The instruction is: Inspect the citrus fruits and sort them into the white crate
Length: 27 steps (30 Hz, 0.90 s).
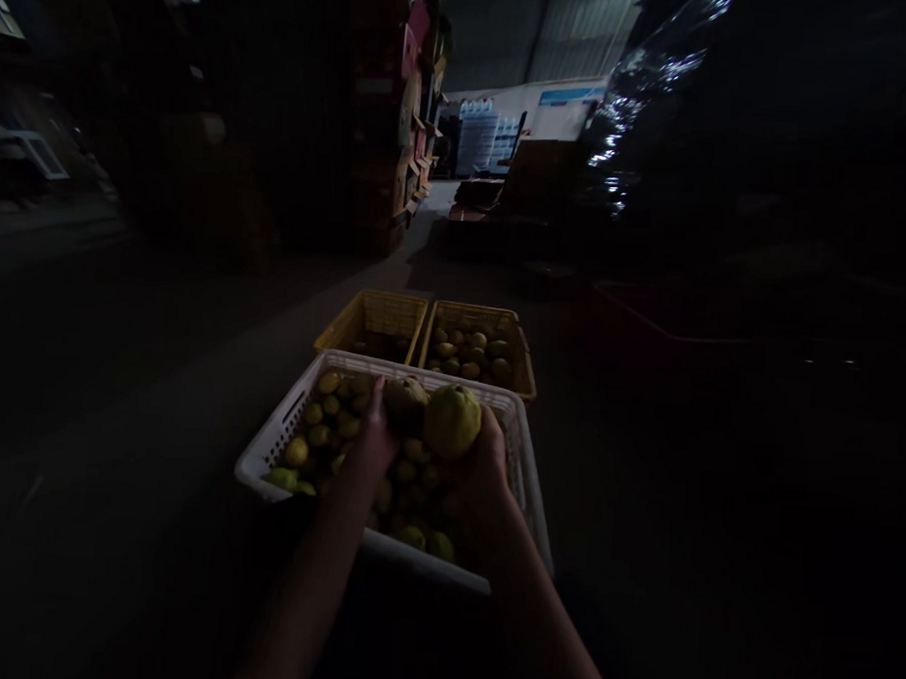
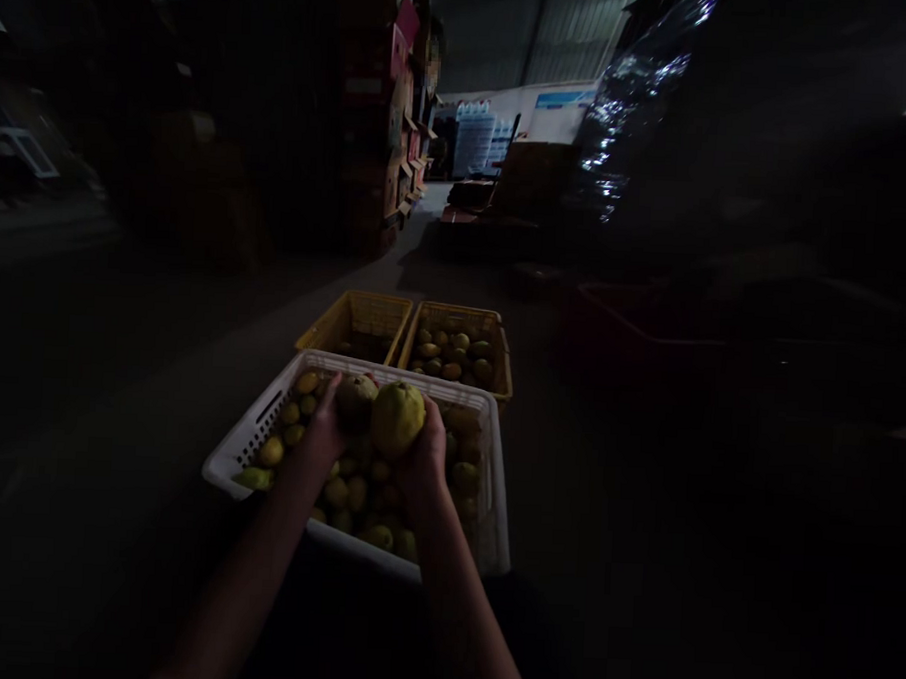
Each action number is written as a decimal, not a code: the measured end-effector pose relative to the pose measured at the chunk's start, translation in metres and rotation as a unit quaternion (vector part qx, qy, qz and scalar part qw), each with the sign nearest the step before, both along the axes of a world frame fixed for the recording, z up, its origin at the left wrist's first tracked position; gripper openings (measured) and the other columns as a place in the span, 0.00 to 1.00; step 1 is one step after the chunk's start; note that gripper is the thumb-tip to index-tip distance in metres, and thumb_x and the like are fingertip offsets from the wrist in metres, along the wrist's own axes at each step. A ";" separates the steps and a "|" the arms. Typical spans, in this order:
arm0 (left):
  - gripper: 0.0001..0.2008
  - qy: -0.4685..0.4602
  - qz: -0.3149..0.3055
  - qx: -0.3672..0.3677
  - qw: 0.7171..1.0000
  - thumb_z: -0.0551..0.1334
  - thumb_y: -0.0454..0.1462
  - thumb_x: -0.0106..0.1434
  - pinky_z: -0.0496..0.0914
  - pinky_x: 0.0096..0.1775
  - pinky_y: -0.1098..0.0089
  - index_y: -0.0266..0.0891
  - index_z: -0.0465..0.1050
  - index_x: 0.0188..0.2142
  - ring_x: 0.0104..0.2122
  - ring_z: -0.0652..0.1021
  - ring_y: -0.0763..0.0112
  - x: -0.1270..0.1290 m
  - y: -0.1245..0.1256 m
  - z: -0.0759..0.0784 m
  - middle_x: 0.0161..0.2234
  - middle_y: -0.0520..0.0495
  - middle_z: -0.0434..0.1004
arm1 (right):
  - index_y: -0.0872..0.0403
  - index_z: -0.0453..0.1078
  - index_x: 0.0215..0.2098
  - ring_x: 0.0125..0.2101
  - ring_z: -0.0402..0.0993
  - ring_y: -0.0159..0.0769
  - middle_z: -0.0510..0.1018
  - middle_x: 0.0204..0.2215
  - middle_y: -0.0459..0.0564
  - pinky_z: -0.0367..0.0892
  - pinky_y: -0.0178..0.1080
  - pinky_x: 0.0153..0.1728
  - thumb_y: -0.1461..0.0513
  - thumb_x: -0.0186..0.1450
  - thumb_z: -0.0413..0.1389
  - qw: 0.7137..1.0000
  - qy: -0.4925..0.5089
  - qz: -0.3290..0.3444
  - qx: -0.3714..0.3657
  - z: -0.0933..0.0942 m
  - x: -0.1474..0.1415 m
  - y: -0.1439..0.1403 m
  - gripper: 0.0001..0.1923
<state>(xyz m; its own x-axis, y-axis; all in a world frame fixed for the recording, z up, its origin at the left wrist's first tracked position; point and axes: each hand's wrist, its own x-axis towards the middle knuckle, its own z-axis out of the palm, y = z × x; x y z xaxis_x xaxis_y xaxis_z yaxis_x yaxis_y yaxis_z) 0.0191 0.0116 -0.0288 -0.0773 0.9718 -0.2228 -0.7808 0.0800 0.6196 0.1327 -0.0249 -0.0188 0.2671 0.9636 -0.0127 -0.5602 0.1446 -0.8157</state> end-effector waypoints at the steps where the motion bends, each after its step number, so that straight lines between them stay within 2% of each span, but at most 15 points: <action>1: 0.18 0.001 -0.003 0.002 1.000 0.67 0.36 0.53 0.70 0.54 0.64 0.47 0.73 0.45 0.48 0.79 0.63 0.001 0.001 0.000 0.38 0.51 0.82 | 0.49 0.75 0.36 0.29 0.76 0.33 0.81 0.28 0.41 0.73 0.33 0.30 0.56 0.55 0.62 1.000 -0.002 -0.002 0.006 0.000 0.003 0.000 0.10; 4: 0.06 -0.028 -0.016 -0.024 0.999 0.64 0.40 0.57 0.74 0.49 0.62 0.43 0.74 0.34 0.40 0.81 0.61 0.006 0.005 0.008 0.29 0.50 0.80 | 0.50 0.75 0.35 0.31 0.77 0.36 0.81 0.28 0.43 0.74 0.35 0.32 0.55 0.55 0.62 1.000 0.000 0.001 0.002 0.001 0.008 0.002 0.11; 6: 0.10 -0.074 -0.031 -0.067 0.995 0.60 0.43 0.59 0.75 0.45 0.59 0.40 0.72 0.27 0.35 0.82 0.59 0.009 0.009 0.014 0.23 0.49 0.76 | 0.50 0.74 0.33 0.30 0.77 0.37 0.80 0.26 0.44 0.74 0.36 0.31 0.54 0.56 0.62 1.000 0.012 0.019 -0.016 0.001 0.008 0.008 0.10; 8: 0.12 -0.122 -0.046 -0.095 0.987 0.58 0.43 0.60 0.75 0.44 0.57 0.40 0.72 0.24 0.34 0.81 0.58 0.010 0.012 0.017 0.21 0.48 0.74 | 0.51 0.73 0.30 0.29 0.77 0.38 0.79 0.23 0.44 0.74 0.37 0.29 0.53 0.56 0.61 0.998 0.029 0.034 -0.038 0.001 0.006 0.014 0.10; 11: 0.13 -0.155 -0.066 -0.095 0.981 0.57 0.44 0.60 0.75 0.44 0.57 0.40 0.74 0.26 0.37 0.81 0.57 0.009 0.014 0.017 0.23 0.46 0.76 | 0.50 0.72 0.28 0.28 0.77 0.39 0.77 0.20 0.43 0.75 0.38 0.28 0.52 0.56 0.60 0.997 0.040 0.036 -0.049 0.000 0.002 0.018 0.11; 15: 0.14 -0.145 -0.055 -0.078 0.985 0.56 0.43 0.62 0.74 0.45 0.58 0.39 0.74 0.27 0.37 0.81 0.58 0.007 0.013 0.016 0.25 0.46 0.77 | 0.50 0.74 0.33 0.28 0.76 0.37 0.79 0.24 0.41 0.73 0.36 0.27 0.57 0.55 0.61 1.000 0.013 -0.001 -0.015 0.000 -0.002 0.009 0.08; 20: 0.12 -0.150 -0.042 -0.079 0.985 0.63 0.44 0.60 0.75 0.43 0.63 0.39 0.72 0.26 0.32 0.80 0.64 0.005 0.012 0.031 0.24 0.49 0.75 | 0.49 0.74 0.40 0.35 0.76 0.36 0.81 0.35 0.42 0.73 0.34 0.31 0.65 0.47 0.65 0.998 -0.011 -0.044 0.045 -0.006 -0.003 0.004 0.21; 23: 0.15 -0.158 -0.039 -0.104 0.981 0.58 0.45 0.65 0.76 0.40 0.66 0.38 0.73 0.28 0.29 0.78 0.67 0.003 0.011 0.039 0.24 0.48 0.75 | 0.50 0.75 0.42 0.40 0.77 0.37 0.81 0.38 0.45 0.74 0.35 0.34 0.66 0.46 0.66 0.996 -0.002 -0.074 0.059 -0.010 -0.001 0.008 0.23; 27: 0.17 -0.155 -0.049 -0.046 0.986 0.52 0.42 0.68 0.75 0.39 0.68 0.37 0.74 0.29 0.26 0.78 0.70 0.002 0.011 0.039 0.26 0.48 0.77 | 0.51 0.76 0.42 0.41 0.77 0.35 0.82 0.40 0.45 0.73 0.33 0.37 0.66 0.46 0.67 0.995 0.006 -0.083 0.058 -0.009 -0.001 0.011 0.24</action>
<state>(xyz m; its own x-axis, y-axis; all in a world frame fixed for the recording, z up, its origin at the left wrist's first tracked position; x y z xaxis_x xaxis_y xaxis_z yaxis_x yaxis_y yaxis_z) 0.0214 0.0225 0.0098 0.1009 0.9461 -0.3079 -0.9173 0.2083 0.3393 0.1317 -0.0142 -0.0277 0.4240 0.9010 0.0913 -0.5296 0.3284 -0.7821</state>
